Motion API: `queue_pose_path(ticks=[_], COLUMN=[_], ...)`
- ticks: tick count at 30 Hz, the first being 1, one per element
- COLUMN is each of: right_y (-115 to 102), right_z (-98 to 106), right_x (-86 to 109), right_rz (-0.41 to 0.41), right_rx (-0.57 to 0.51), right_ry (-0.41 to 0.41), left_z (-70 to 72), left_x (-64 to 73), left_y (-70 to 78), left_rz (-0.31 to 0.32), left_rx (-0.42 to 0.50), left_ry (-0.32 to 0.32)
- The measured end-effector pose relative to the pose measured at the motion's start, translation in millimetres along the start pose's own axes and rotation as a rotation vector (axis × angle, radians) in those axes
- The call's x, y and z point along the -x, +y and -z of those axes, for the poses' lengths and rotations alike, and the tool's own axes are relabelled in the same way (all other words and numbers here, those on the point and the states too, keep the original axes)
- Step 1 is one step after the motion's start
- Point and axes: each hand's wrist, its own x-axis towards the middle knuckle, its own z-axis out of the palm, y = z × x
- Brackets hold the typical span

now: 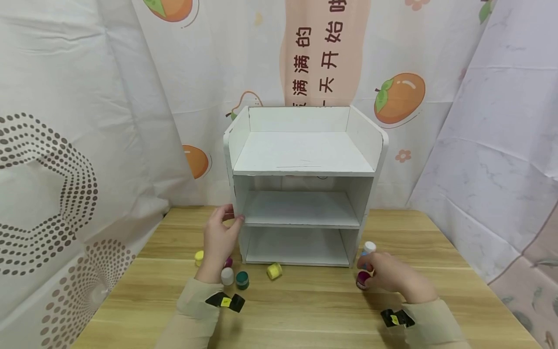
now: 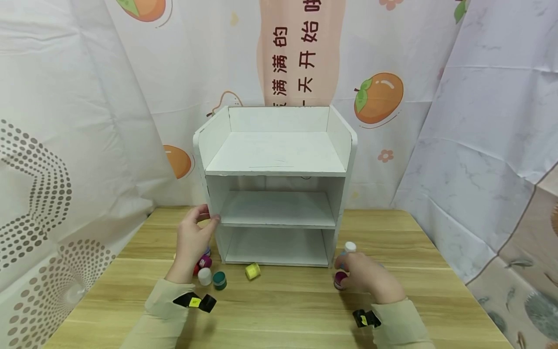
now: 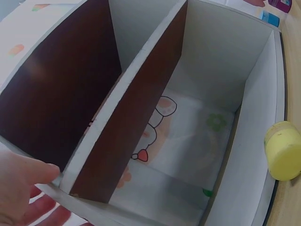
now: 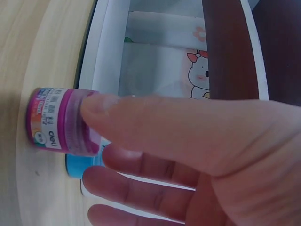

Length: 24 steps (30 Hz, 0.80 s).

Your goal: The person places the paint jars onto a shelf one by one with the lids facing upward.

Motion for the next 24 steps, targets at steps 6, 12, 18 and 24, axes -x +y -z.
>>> queue_pose_path(ticks=[6, 12, 18, 24], right_y=[0.5, 2.5, 3.9, 6.8], right_z=[-0.4, -1.7, -3.2, -4.7], right_x=[0.2, -1.1, -1.9, -2.5], right_rz=[0.038, 0.096, 0.104, 0.092], right_rx=[0.018, 0.022, 0.002, 0.003], right_ry=[0.006, 0.011, 0.006, 0.019], left_z=[0.1, 1.3, 1.6, 2.1], left_x=[0.3, 1.4, 1.6, 1.4], left_y=[-1.4, -1.2, -2.0, -2.5], left_rz=[0.058, 0.092, 0.111, 0.114], left_rx=[0.038, 0.023, 0.019, 0.011], left_ry=[-0.09, -0.126, -0.14, -0.148])
